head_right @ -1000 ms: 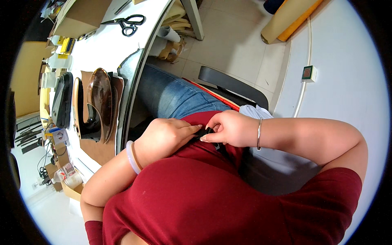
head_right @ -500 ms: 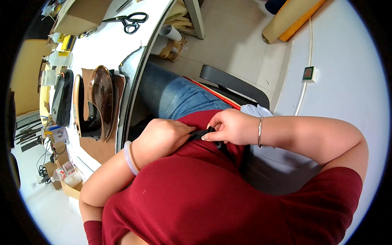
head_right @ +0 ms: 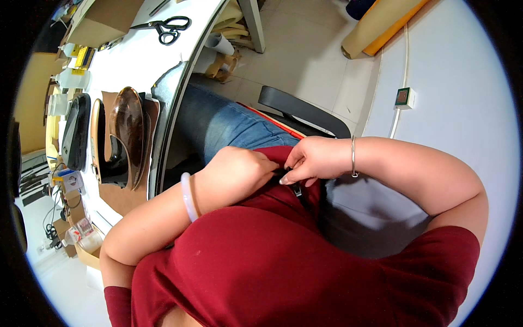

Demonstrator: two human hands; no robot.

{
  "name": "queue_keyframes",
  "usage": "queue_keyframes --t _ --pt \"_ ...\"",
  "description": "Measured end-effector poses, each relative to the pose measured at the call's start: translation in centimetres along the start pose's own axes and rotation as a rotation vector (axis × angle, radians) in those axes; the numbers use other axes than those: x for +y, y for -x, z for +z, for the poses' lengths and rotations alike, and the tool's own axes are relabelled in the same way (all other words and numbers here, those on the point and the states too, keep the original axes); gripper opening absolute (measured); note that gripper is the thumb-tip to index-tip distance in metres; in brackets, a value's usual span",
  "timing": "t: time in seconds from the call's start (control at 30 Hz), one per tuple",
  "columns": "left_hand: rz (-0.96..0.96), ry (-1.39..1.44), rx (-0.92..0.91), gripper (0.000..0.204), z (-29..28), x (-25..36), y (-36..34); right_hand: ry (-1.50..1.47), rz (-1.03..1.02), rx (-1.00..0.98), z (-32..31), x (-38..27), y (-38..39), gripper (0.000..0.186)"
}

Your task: The person cuts a white sheet with scissors, then places a brown fabric piece on the table and trims its edges. They iron the brown fabric piece with a handheld iron, then adjust the camera strap before ironing again.

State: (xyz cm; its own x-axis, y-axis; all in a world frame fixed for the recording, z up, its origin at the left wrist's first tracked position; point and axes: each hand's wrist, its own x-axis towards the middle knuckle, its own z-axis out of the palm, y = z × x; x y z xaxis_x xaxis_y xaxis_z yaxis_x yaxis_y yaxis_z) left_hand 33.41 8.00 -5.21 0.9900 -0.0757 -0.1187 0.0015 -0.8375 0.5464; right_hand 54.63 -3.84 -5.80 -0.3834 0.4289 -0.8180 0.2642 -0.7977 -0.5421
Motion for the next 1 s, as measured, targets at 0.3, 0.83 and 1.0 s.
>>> queue_keyframes --t 0.3,0.83,1.0 --pt "-0.371 0.789 0.006 0.043 -1.3 -1.2 8.3 0.293 -0.099 0.047 -3.4 0.4 -0.7 0.034" --pt "-1.366 1.505 0.672 0.030 9.8 10.5 26.1 0.566 -0.418 0.035 2.7 -2.2 -2.9 0.025" --pt "-1.301 1.370 0.731 0.040 12.7 14.5 26.4 0.845 -0.425 -0.038 2.6 -4.8 -3.3 0.033"
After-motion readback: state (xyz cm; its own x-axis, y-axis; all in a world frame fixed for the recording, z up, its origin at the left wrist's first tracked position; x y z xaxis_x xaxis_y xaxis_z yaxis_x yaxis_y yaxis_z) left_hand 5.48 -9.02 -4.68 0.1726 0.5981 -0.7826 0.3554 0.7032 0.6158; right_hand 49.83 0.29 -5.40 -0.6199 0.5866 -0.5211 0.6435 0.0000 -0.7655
